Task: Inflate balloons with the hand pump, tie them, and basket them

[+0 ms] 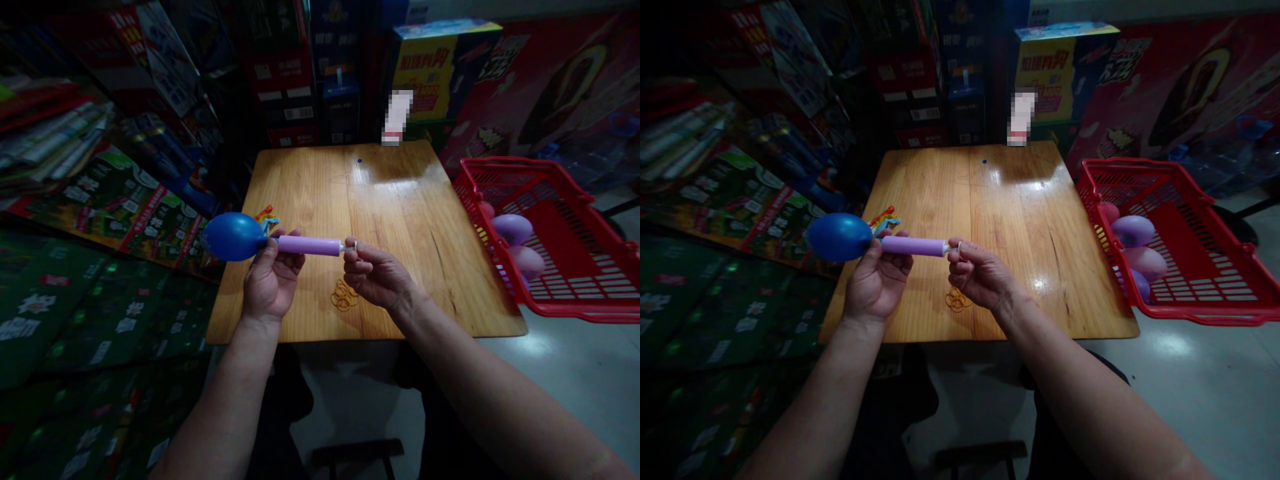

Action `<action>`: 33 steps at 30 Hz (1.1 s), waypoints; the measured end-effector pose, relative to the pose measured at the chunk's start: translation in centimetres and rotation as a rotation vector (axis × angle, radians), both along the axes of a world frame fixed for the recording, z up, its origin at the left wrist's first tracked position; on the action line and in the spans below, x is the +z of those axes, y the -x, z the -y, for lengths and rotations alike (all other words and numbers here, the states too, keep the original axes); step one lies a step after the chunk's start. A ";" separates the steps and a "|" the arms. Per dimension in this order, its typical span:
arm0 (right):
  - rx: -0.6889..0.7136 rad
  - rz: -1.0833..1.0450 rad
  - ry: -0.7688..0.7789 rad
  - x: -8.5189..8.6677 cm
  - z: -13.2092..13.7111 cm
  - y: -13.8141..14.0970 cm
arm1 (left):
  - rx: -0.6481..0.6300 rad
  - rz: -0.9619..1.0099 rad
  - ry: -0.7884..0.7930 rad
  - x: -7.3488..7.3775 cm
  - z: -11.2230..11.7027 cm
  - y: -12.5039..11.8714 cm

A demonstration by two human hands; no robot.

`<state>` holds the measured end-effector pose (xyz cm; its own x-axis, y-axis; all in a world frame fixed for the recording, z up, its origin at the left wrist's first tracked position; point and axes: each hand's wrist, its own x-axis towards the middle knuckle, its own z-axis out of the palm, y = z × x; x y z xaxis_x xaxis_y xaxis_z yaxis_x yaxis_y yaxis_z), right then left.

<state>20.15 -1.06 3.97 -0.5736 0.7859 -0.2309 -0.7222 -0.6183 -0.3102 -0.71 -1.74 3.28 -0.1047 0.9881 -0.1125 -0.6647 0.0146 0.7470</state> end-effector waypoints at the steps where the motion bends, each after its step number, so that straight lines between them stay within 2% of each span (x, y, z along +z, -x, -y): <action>1: -0.002 0.002 -0.015 0.1 -0.1 -0.3 | 0.016 0.001 -0.005 0.1 -0.2 0.4; 5: -0.040 0.012 -0.059 0.7 -0.7 -1.8 | 0.089 -0.017 -0.051 0.7 -0.6 2.1; 7: -0.054 0.030 -0.054 0.8 -0.6 -2.0 | 0.085 -0.025 -0.048 0.8 -0.6 2.3; 14: -0.010 -0.024 0.005 0.1 0.7 0.5 | -0.034 0.023 0.016 -0.2 0.2 0.0; 18: -0.010 -0.046 0.054 -0.1 0.5 0.7 | -0.057 0.006 0.025 -0.1 0.4 -0.7; 22: 0.008 -0.020 0.025 0.5 0.1 -0.6 | -0.026 -0.012 -0.012 0.5 0.0 0.3; 27: -0.059 0.004 -0.009 1.5 0.0 -2.1 | 0.070 -0.027 -0.074 1.4 -0.3 2.2; 33: -0.038 0.030 0.059 0.4 0.7 0.0 | -0.024 -0.009 -0.011 0.5 0.5 0.1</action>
<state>20.15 -1.71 4.34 -0.5355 0.7916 -0.2944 -0.7364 -0.6083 -0.2960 -0.85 -2.23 3.83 -0.0823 0.9915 -0.1005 -0.6573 0.0218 0.7533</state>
